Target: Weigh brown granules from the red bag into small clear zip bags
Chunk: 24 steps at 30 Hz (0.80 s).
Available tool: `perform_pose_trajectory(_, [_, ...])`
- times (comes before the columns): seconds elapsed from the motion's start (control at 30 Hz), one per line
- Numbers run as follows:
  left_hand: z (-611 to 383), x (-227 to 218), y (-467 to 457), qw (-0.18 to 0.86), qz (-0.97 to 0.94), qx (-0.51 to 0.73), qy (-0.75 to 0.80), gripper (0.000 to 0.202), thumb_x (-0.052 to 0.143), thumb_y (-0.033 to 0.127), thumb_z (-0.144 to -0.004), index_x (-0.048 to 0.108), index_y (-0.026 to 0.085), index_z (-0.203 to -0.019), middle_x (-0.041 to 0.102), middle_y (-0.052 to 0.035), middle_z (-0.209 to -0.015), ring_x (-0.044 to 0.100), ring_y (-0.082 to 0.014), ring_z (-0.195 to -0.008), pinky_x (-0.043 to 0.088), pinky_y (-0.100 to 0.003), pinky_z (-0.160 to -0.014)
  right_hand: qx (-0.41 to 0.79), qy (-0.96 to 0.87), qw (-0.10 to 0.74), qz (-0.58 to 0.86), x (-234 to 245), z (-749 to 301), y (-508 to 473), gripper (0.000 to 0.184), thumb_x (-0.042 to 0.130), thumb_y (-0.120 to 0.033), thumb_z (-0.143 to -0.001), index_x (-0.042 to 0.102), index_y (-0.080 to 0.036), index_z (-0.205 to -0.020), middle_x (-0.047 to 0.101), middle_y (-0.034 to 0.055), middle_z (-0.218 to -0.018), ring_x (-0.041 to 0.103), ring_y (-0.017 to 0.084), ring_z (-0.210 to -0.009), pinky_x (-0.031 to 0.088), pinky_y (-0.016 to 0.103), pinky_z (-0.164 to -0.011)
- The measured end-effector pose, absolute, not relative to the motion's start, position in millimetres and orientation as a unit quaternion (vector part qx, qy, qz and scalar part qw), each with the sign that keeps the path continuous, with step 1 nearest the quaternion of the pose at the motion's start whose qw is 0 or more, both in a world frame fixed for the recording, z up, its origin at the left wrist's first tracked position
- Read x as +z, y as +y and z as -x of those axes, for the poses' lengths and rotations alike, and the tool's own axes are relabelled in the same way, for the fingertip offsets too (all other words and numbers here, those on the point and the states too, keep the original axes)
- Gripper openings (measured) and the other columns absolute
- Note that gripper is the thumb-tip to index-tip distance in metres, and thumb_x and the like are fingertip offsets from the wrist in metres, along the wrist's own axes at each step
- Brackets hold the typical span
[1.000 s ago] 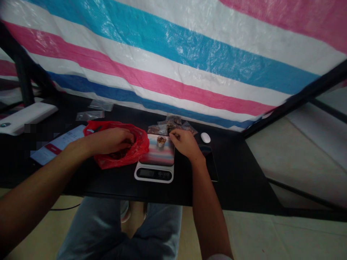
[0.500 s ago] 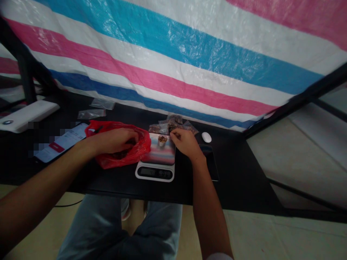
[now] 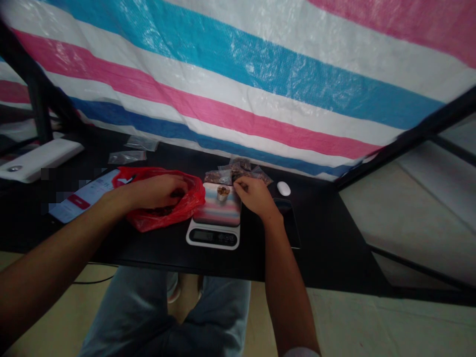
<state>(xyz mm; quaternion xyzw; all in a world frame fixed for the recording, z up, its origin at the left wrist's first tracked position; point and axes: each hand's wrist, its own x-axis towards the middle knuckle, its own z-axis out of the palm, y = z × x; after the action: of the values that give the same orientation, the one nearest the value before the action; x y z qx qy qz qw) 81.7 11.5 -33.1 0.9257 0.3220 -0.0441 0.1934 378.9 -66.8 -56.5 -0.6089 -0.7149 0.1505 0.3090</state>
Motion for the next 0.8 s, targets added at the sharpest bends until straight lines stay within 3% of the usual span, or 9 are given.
perform_pose_trajectory(0.17, [-79, -34, 12, 0.189, -0.922, -0.028, 0.336, 0.018, 0.062, 0.008, -0.085, 0.074, 0.014, -0.096, 0.079, -0.0075, -0.102, 0.069, -0.0194, -0.088, 0.051, -0.026, -0.079, 0.15, -0.715, 0.309, 0.609, -56, -379, -67, 0.018, 0.061, -0.021, -0.095, 0.079, -0.019, -0.089, 0.081, 0.0055, -0.089, 0.071, 0.02, -0.078, 0.049, 0.031, -0.072])
perform_pose_trajectory(0.4, [-74, -32, 15, 0.202, -0.918, -0.032, 0.34, 0.026, 0.062, 0.006, -0.087, 0.078, 0.015, -0.106, 0.08, -0.0086, -0.113, 0.072, -0.0216, -0.099, 0.052, -0.028, -0.091, 0.15, -0.716, 0.309, 0.607, -56, -379, -67, 0.017, 0.062, -0.02, -0.094, 0.078, -0.02, -0.088, 0.081, 0.0049, -0.088, 0.072, 0.02, -0.079, 0.048, 0.03, -0.071])
perform_pose_trajectory(0.8, [-63, -30, 25, 0.205, -0.916, -0.038, 0.344, 0.023, 0.059, 0.018, -0.095, 0.077, 0.017, -0.108, 0.08, -0.0077, -0.113, 0.075, -0.0219, -0.101, 0.053, -0.029, -0.092, 0.142, -0.719, 0.302, 0.609, -56, -379, -67, 0.017, 0.063, -0.021, -0.094, 0.079, -0.02, -0.089, 0.08, 0.0042, -0.085, 0.069, 0.019, -0.073, 0.048, 0.03, -0.071])
